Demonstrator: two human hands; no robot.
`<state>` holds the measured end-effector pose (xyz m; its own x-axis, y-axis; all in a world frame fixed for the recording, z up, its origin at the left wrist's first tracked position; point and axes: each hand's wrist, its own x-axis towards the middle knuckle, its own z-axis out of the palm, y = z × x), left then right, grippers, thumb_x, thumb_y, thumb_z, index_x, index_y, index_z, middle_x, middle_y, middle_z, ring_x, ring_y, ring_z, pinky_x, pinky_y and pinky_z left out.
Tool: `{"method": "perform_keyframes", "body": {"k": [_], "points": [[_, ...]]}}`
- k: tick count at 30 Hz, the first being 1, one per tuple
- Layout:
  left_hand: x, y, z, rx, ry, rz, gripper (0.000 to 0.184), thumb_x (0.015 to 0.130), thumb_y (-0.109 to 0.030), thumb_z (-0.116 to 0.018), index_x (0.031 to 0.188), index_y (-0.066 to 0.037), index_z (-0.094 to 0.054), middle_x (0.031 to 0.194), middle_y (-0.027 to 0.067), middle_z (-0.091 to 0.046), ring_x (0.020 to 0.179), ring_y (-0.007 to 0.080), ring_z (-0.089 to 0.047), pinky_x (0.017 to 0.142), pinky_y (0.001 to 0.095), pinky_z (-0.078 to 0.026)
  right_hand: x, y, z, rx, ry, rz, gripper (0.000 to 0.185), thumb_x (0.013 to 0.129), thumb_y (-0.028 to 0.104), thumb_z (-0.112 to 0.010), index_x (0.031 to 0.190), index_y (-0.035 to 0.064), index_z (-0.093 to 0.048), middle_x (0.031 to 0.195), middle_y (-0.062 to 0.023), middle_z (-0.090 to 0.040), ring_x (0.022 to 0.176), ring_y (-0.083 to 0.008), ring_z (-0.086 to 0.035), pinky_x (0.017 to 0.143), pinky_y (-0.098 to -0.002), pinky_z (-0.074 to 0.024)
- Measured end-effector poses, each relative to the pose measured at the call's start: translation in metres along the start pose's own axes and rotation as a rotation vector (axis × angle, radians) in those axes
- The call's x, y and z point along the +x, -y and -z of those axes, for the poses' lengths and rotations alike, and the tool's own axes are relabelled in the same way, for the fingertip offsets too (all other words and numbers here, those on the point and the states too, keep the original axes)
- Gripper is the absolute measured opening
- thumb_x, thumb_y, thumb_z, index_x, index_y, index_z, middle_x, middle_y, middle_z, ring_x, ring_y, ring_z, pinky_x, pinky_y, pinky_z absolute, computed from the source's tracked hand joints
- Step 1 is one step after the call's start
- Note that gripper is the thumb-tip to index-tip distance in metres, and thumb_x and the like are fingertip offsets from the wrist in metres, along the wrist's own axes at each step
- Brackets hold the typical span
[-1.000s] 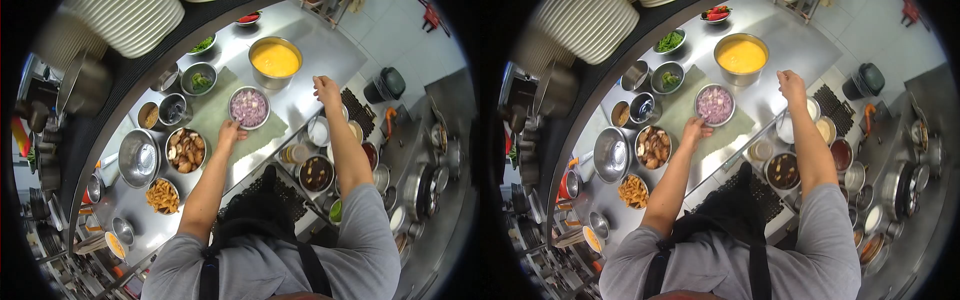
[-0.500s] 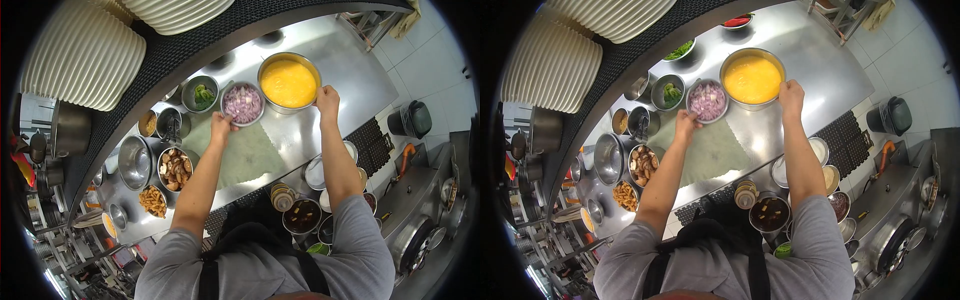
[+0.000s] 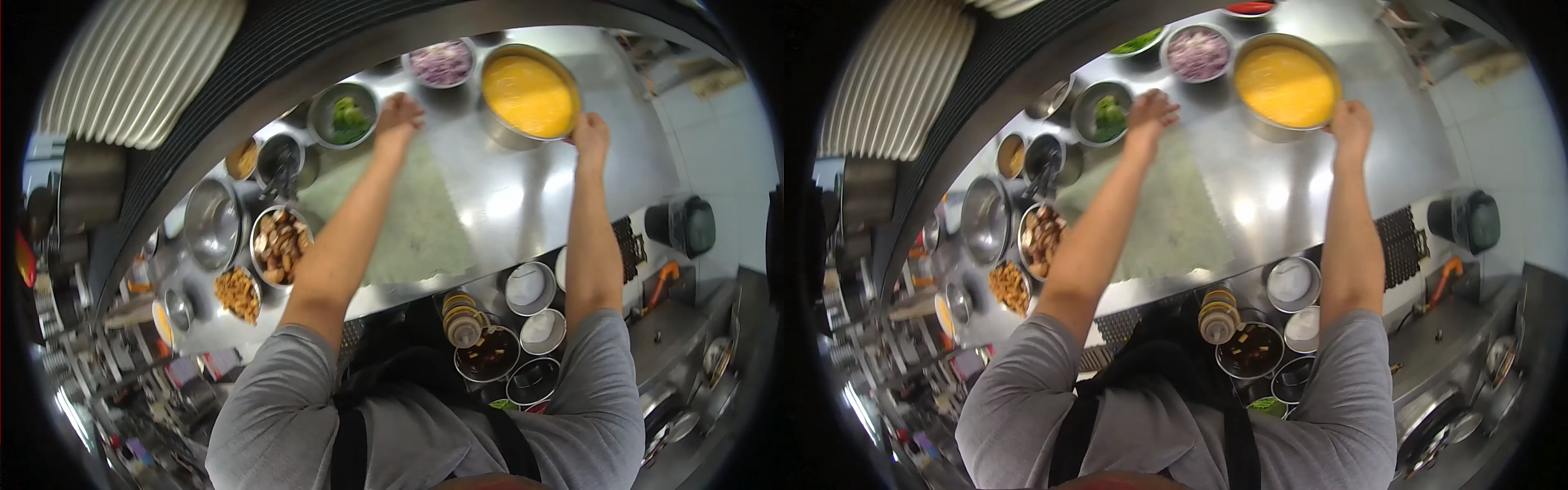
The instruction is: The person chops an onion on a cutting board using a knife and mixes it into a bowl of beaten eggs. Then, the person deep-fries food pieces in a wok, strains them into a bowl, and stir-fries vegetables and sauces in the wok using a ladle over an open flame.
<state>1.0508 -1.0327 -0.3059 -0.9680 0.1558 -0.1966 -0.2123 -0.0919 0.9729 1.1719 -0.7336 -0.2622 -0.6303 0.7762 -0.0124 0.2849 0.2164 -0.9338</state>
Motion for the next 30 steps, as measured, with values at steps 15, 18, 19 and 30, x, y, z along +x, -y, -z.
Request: {"method": "perform_keyframes", "body": {"k": [15, 18, 19, 30], "points": [[-0.246, 0.038, 0.183, 1.069, 0.019, -0.408, 0.039, 0.089, -0.009, -0.055, 0.123, 0.009, -0.049, 0.137, 0.0245, -0.043, 0.132, 0.0407, -0.038, 0.108, 0.0453, -0.035, -0.157, -0.018, -0.071, -0.341, 0.429, 0.313, 0.032, 0.091, 0.033, -0.06, 0.092, 0.0011, -0.065, 0.083, -0.0198, -0.067, 0.078, -0.0337, -0.065, 0.071, -0.0408, -0.0496], [-0.243, 0.037, 0.19, 1.097, -0.079, -0.411, 0.042, 0.089, -0.009, -0.055, 0.125, 0.009, -0.047, 0.137, 0.0244, -0.043, 0.13, 0.0404, -0.04, 0.107, 0.0451, -0.035, -0.19, -0.028, -0.108, -0.651, 0.641, 0.636, 0.035, 0.084, 0.037, -0.068, 0.09, 0.0032, -0.06, 0.087, -0.0151, -0.062, 0.079, -0.0367, -0.062, 0.069, -0.0443, -0.0498], [-0.244, 0.036, 0.196, 1.102, -0.149, -0.385, 0.042, 0.088, -0.009, -0.055, 0.126, 0.009, -0.047, 0.137, 0.0243, -0.043, 0.129, 0.0404, -0.041, 0.107, 0.0451, -0.036, -0.196, -0.028, -0.114, -0.651, 0.645, 0.641, 0.035, 0.084, 0.037, -0.068, 0.09, 0.0032, -0.06, 0.087, -0.0151, -0.062, 0.079, -0.0367, -0.062, 0.069, -0.0443, -0.0498], [-0.233, 0.049, 0.213, 1.113, -0.186, -0.311, 0.048, 0.09, -0.017, -0.055, 0.132, 0.003, -0.045, 0.142, 0.0239, -0.038, 0.132, 0.0428, -0.036, 0.108, 0.0509, -0.031, -0.186, -0.088, -0.104, -0.179, 0.609, 0.163, 0.014, 0.082, 0.009, -0.059, 0.081, 0.0018, -0.047, 0.062, -0.0103, -0.05, 0.057, -0.0222, -0.048, 0.057, -0.0351, -0.0417]]}}
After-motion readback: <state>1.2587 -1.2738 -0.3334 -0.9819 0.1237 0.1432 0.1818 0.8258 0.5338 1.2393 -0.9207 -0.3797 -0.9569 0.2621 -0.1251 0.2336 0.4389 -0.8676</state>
